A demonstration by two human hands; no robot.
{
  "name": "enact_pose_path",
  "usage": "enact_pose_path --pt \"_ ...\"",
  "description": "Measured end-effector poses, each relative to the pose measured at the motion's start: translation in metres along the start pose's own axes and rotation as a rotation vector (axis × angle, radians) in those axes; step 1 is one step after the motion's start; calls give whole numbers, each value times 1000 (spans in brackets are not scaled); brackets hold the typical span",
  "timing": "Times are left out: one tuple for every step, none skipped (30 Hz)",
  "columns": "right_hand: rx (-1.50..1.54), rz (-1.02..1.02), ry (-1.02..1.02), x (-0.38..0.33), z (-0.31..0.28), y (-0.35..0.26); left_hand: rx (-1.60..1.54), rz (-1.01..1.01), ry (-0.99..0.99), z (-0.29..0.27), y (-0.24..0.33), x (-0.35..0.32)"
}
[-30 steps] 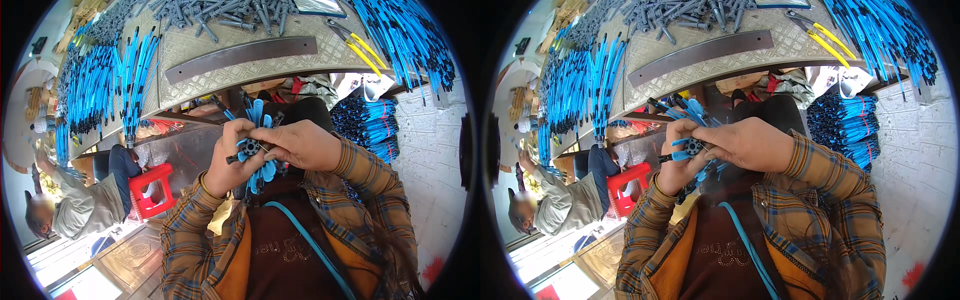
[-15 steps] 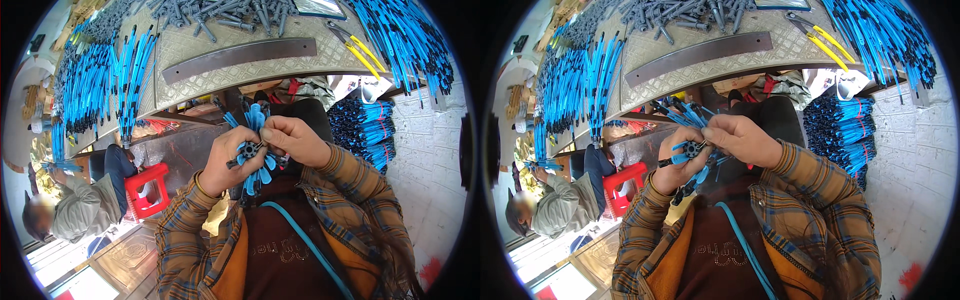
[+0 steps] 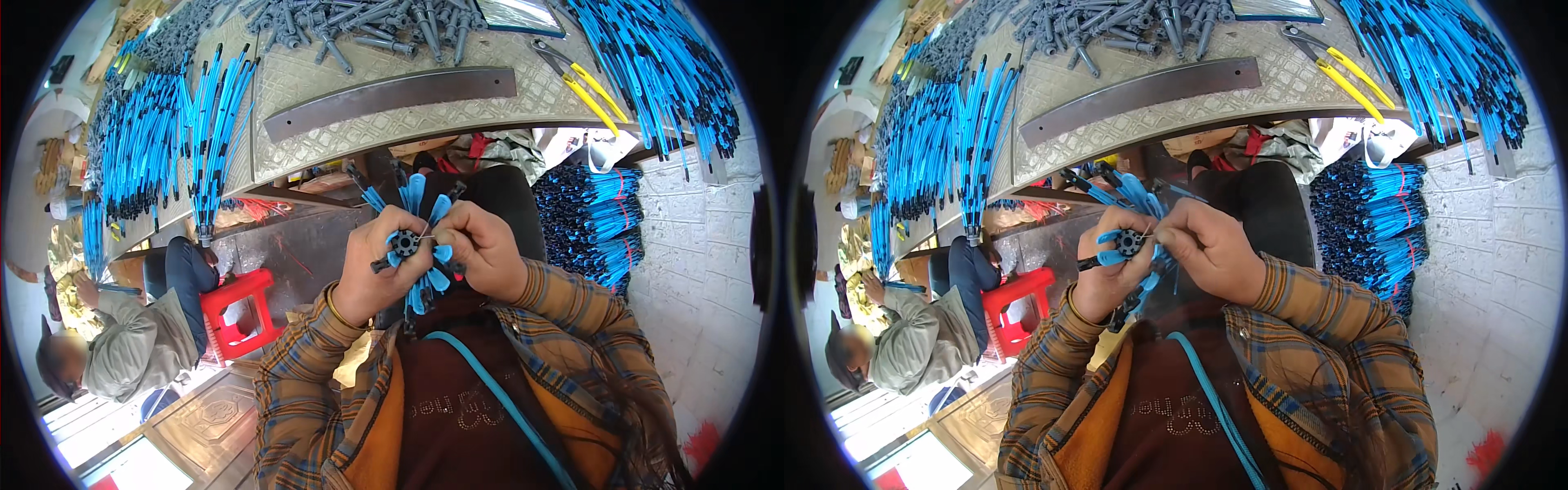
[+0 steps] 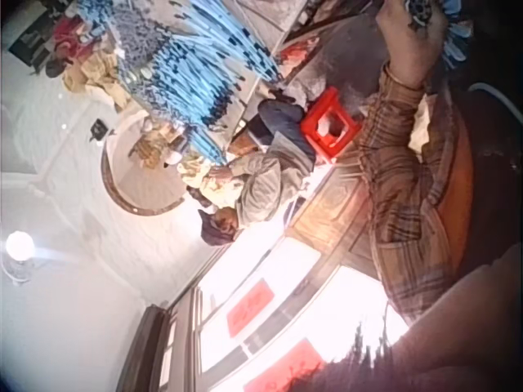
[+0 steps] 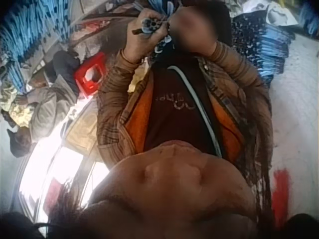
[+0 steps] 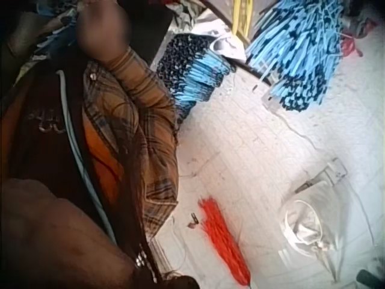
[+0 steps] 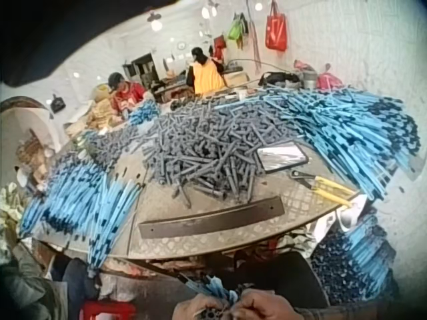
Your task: The person bundles blue industrial components with zip ties, then cuts the excess tie material with wire cutters.
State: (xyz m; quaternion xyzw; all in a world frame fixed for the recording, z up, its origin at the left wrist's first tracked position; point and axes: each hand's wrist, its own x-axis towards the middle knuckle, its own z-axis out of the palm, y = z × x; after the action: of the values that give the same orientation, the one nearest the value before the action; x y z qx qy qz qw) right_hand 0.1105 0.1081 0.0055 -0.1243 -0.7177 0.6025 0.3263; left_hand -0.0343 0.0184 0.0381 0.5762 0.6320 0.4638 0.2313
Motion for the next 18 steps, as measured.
enact_pose_path --pt "-3 -1 1 1 -2 -2 -12 3 0 1 0 1" --pt "-26 4 -33 2 -7 -5 -14 7 -1 1 0 2" --pt "-50 9 -65 5 -12 -11 1 15 -11 2 0 4" --pt "-82 17 -94 6 -19 -16 10 26 -24 3 2 5" --pt "-97 18 -85 8 -24 -18 16 40 -38 5 4 7" --pt "-178 -74 -170 14 -33 -18 -1 64 -42 8 5 13" --pt "-262 -164 -255 21 -42 -18 15 69 -55 9 6 16" --pt "-348 -250 -343 27 -51 -19 30 75 -67 10 8 19" --pt "-379 -246 -326 31 -57 -18 12 102 -79 10 7 21" --pt "-432 -360 -360 37 -62 -14 23 90 -80 10 7 23" --pt "-482 -475 -399 42 -64 -11 38 75 -79 10 7 23" --pt "-529 -589 -441 45 -68 -11 26 97 -88 11 9 24" --pt "-552 -586 -432 47 -72 -13 22 55 -113 12 11 25" --pt "-606 -628 -441 49 -74 -15 26 7 -132 11 13 25" --pt "-658 -669 -452 49 -75 -17 31 -43 -150 11 15 25" --pt "-708 -709 -462 49 -76 -19 30 -33 -152 13 16 27" --pt "-716 -711 -459 46 -74 -21 33 -43 -135 15 18 28" --pt "-630 -510 -412 39 -69 -23 36 -54 -119 17 19 28"
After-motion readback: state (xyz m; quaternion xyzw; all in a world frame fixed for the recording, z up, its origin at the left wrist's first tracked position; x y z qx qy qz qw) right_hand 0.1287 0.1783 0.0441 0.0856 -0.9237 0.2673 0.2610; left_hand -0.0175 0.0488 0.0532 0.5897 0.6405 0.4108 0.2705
